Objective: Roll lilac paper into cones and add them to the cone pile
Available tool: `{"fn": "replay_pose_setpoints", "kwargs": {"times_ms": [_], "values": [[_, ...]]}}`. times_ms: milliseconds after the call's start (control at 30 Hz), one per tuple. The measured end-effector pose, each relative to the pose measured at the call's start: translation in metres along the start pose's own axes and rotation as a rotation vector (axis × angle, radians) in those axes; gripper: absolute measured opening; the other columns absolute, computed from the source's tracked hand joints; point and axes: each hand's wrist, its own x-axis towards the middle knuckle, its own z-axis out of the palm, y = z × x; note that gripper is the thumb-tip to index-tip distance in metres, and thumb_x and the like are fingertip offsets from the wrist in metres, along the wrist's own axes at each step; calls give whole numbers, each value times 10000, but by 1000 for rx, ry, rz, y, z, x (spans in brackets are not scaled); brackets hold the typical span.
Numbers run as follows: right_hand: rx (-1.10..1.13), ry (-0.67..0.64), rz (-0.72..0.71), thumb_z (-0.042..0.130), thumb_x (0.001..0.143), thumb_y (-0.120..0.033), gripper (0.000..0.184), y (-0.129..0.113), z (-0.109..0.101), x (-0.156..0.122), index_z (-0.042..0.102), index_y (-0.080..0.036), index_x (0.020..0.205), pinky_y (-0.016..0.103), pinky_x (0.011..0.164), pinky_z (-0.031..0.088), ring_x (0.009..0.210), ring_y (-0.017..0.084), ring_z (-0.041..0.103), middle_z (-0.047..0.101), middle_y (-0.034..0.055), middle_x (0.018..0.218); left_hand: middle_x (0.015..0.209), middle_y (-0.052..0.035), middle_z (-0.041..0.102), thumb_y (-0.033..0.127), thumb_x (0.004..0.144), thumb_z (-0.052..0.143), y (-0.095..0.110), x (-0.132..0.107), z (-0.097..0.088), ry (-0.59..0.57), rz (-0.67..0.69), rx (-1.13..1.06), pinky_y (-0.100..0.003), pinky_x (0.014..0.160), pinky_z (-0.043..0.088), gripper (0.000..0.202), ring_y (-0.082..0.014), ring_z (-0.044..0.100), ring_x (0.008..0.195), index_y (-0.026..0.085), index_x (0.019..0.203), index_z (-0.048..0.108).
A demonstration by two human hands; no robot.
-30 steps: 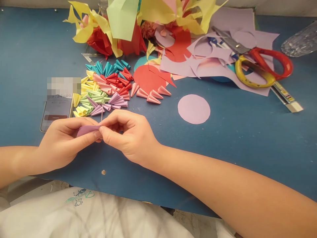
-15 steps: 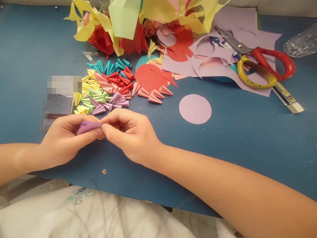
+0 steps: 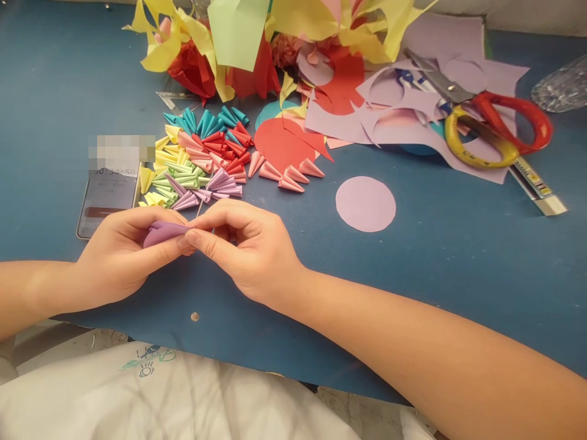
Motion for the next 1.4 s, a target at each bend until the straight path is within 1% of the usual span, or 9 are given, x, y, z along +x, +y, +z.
{"fn": "replay_pose_setpoints", "kwargs": {"times_ms": [133, 367, 533, 667, 933, 1033, 1167, 1300, 1400], "values": [[-49, 17, -46, 889, 920, -340, 120, 2, -1, -3, 828, -241, 892, 305, 658, 557, 779, 158, 670, 780, 25, 839, 780, -31, 763, 352, 875, 855, -1, 1, 2, -12, 17, -39, -253, 632, 521, 186, -169, 659, 736, 172, 859, 812], [-91, 29, -57, 862, 949, -372, 141, 1, -1, -4, 816, -251, 894, 329, 657, 545, 813, 178, 654, 749, 35, 843, 814, -32, 775, 283, 921, 792, 2, -2, 5, -35, 77, -74, -271, 678, 546, 113, -167, 653, 748, 188, 862, 810], [-68, 14, -72, 868, 950, -311, 81, 3, -2, -5, 816, -270, 904, 336, 665, 542, 819, 176, 656, 756, 30, 866, 703, -14, 682, 279, 942, 745, 4, -4, 4, -32, 109, -34, -274, 612, 480, 229, -143, 576, 667, 184, 736, 719], [-87, 19, -55, 871, 950, -345, 118, 2, -2, -6, 806, -272, 883, 349, 660, 542, 810, 184, 654, 750, 34, 856, 703, -20, 682, 306, 945, 738, 2, -4, 3, -26, 96, 55, -277, 577, 438, 293, -135, 553, 647, 175, 689, 681], [-66, 13, -76, 903, 913, -321, 157, -3, -1, -4, 786, -260, 828, 334, 625, 547, 747, 168, 658, 747, 24, 813, 845, -7, 778, 193, 932, 774, -1, -2, 4, -35, 222, -29, -316, 717, 564, 130, -172, 704, 782, 243, 812, 767], [-58, 18, -100, 904, 901, -285, 159, -4, -1, -4, 780, -257, 806, 325, 601, 546, 718, 159, 649, 740, 16, 791, 862, -4, 777, 200, 913, 823, -1, -2, 4, 2, 237, -46, -328, 714, 567, 131, -173, 694, 770, 273, 808, 794], [-72, 17, -139, 888, 877, -160, 165, -3, -1, -5, 781, -260, 800, 307, 603, 543, 703, 143, 640, 721, -4, 774, 826, -13, 763, 219, 902, 814, 1, -3, 5, 12, 213, -45, -351, 702, 565, 122, -188, 670, 721, 293, 806, 820], [-112, 9, -147, 905, 884, -199, 162, -2, -1, -6, 781, -270, 809, 328, 600, 542, 705, 153, 645, 738, 4, 799, 806, -16, 756, 196, 872, 794, 2, -3, 5, 2, 199, -55, -360, 724, 576, 139, -192, 664, 711, 281, 763, 809], [-127, 1, -160, 882, 889, -168, 121, -4, -2, -5, 824, -270, 918, 330, 606, 550, 781, 174, 672, 756, 32, 895, 827, -5, 762, 163, 868, 793, 0, -2, 4, 5, 194, -78, -338, 739, 582, 149, -172, 665, 725, 271, 767, 804]]}}
